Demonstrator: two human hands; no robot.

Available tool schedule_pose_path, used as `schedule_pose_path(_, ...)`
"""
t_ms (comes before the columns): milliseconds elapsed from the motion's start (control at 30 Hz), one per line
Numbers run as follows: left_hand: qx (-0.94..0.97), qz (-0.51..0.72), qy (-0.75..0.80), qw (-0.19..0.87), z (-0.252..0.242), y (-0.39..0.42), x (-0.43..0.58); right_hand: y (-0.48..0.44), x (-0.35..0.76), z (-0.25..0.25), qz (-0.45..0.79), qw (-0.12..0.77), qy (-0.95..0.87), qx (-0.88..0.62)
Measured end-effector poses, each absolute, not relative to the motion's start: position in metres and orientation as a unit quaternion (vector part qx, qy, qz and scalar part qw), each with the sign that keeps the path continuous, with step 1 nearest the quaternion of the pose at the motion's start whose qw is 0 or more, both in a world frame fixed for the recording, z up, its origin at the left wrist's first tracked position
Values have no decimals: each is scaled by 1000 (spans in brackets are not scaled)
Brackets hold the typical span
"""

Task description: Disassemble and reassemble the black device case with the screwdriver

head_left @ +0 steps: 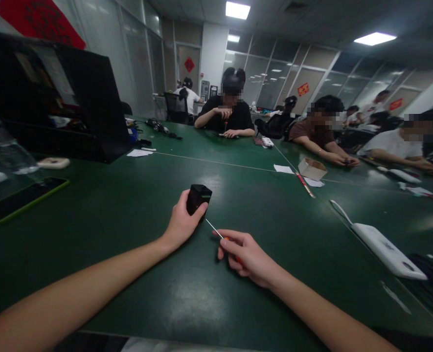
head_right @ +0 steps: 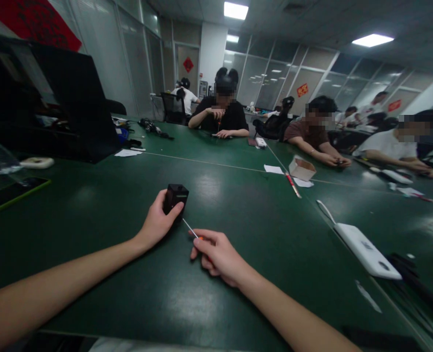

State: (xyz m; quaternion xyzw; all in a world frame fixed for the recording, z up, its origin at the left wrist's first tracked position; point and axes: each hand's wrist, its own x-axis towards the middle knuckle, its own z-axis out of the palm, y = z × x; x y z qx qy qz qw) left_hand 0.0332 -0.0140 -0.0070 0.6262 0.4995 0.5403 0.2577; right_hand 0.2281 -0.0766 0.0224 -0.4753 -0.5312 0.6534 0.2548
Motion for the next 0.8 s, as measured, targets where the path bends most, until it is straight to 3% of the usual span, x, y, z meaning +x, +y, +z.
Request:
schedule_pose_path(100, 631, 545, 488, 259, -9, -15, 33, -76, 235, 26, 740, 261, -444, -434)
schedule_pose_path(267, 624, 566, 471, 262, -10, -19, 33, -74, 243, 30, 779, 264, -399, -405)
schedule_pose_path(800, 633, 572, 469, 229, -10, -23, 34, -75, 244, 21, 782, 279, -413, -374)
